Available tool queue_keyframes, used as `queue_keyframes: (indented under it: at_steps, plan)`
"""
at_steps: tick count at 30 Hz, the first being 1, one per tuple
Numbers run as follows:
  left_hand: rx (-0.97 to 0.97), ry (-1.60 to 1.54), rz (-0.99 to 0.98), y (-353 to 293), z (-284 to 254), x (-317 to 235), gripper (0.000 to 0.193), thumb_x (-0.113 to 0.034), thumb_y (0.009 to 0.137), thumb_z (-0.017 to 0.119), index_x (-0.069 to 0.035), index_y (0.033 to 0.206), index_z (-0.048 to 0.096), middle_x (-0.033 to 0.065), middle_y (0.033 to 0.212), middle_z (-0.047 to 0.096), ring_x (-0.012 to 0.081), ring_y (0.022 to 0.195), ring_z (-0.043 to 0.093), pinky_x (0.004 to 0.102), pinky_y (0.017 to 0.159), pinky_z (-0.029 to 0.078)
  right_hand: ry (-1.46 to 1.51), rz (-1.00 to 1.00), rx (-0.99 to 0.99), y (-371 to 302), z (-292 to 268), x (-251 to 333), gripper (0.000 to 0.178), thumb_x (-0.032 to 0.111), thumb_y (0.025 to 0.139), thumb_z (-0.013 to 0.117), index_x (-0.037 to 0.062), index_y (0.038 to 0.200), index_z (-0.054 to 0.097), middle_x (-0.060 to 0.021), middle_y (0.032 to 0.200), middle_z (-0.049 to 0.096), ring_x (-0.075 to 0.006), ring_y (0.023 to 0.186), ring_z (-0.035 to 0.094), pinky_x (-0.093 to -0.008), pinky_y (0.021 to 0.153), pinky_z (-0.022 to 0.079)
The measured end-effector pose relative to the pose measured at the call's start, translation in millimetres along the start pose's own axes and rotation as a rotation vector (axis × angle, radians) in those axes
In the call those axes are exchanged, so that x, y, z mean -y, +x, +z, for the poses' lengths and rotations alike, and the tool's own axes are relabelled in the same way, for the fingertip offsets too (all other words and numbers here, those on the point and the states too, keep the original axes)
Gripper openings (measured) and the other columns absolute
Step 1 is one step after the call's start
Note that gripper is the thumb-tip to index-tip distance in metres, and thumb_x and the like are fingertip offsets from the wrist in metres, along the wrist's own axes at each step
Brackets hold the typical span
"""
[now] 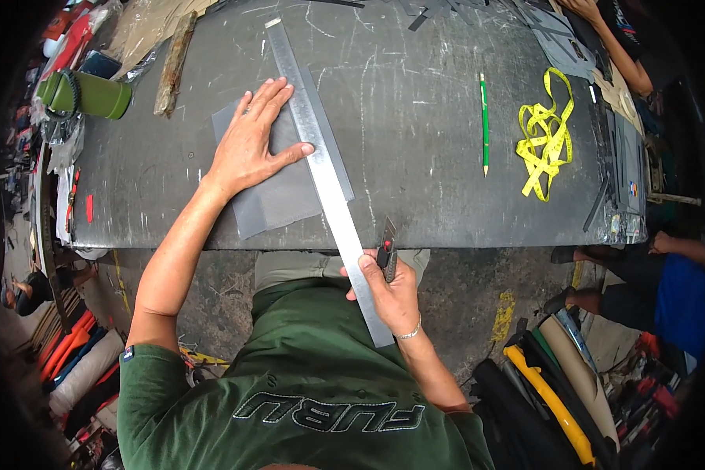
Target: Using a utility knife and a metal ruler to cut precisely through a piece of grey fabric or material on a workbench.
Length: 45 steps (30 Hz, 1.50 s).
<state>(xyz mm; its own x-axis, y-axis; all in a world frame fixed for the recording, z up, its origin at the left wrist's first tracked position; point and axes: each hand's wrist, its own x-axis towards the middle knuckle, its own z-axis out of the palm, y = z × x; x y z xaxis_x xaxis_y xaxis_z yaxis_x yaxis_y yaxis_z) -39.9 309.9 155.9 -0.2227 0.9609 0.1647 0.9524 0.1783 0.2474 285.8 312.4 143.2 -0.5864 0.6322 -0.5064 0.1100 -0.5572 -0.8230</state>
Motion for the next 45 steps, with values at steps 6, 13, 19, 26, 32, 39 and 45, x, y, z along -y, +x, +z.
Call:
queue_keyframes:
  at_steps: [6,13,19,26,32,39,45]
  plan:
    - [-0.008,0.026,0.009,1,2,1,0.106,-0.077,0.082,0.068,-0.003,0.154,0.044,0.0185,0.161,0.04,0.0341,0.153,0.032,0.0539,0.128,0.021,0.004,-0.002,0.005,0,-1,-1,0.032,0.026,0.105,0.063,-0.0041,0.115,0.067,-0.0169,0.089,0.076,-0.017,0.058,0.069,-0.0297,0.052,0.056]
    - [-0.007,0.028,0.005,-1,2,0,0.105,-0.076,0.082,0.068,-0.004,0.154,0.044,0.0177,0.162,0.04,0.0339,0.154,0.032,0.0532,0.128,0.02,0.006,0.011,-0.003,-1,-1,-2,0.032,0.025,0.105,0.063,-0.0046,0.115,0.067,-0.0166,0.089,0.076,-0.0165,0.059,0.069,-0.0306,0.053,0.057]
    - [-0.013,0.036,0.019,2,3,1,0.104,-0.074,0.082,0.07,-0.003,0.154,0.044,0.0173,0.162,0.04,0.0322,0.154,0.031,0.0527,0.128,0.02,0.006,0.025,-0.012,-1,-2,-3,0.03,0.024,0.105,0.063,-0.0046,0.115,0.068,-0.0159,0.089,0.076,-0.0166,0.059,0.069,-0.0303,0.053,0.057]
    - [-0.016,0.048,0.056,1,3,3,0.107,-0.069,0.077,0.078,-0.006,0.156,0.042,0.0162,0.164,0.038,0.0332,0.155,0.031,0.0557,0.128,0.02,0.046,0.015,0.007,5,-2,-7,0.03,0.023,0.105,0.063,-0.0049,0.116,0.067,-0.0166,0.091,0.076,-0.0175,0.059,0.07,-0.0303,0.055,0.059]
    - [-0.021,0.046,0.057,1,4,4,0.111,-0.072,0.075,0.078,-0.006,0.156,0.042,0.0164,0.164,0.038,0.0337,0.154,0.031,0.0565,0.127,0.021,0.093,-0.03,0.041,7,-4,-12,0.03,0.022,0.105,0.063,-0.0045,0.117,0.067,-0.0173,0.092,0.076,-0.018,0.061,0.07,-0.0303,0.055,0.058]
    - [-0.03,0.046,0.07,2,6,6,0.112,-0.074,0.074,0.076,-0.006,0.156,0.043,0.0178,0.164,0.038,0.0348,0.154,0.031,0.0569,0.127,0.02,0.116,-0.06,0.073,9,-5,-14,0.03,0.024,0.106,0.062,-0.004,0.118,0.067,-0.0184,0.093,0.077,-0.0184,0.061,0.071,-0.0297,0.055,0.058]
    - [-0.033,0.062,0.077,2,8,8,0.111,-0.075,0.075,0.075,-0.006,0.156,0.042,0.0178,0.164,0.037,0.0341,0.154,0.031,0.0568,0.127,0.02,0.113,-0.062,0.069,10,-5,-16,0.031,0.025,0.105,0.062,-0.0038,0.117,0.067,-0.0199,0.094,0.077,-0.0188,0.062,0.072,-0.0293,0.054,0.058]
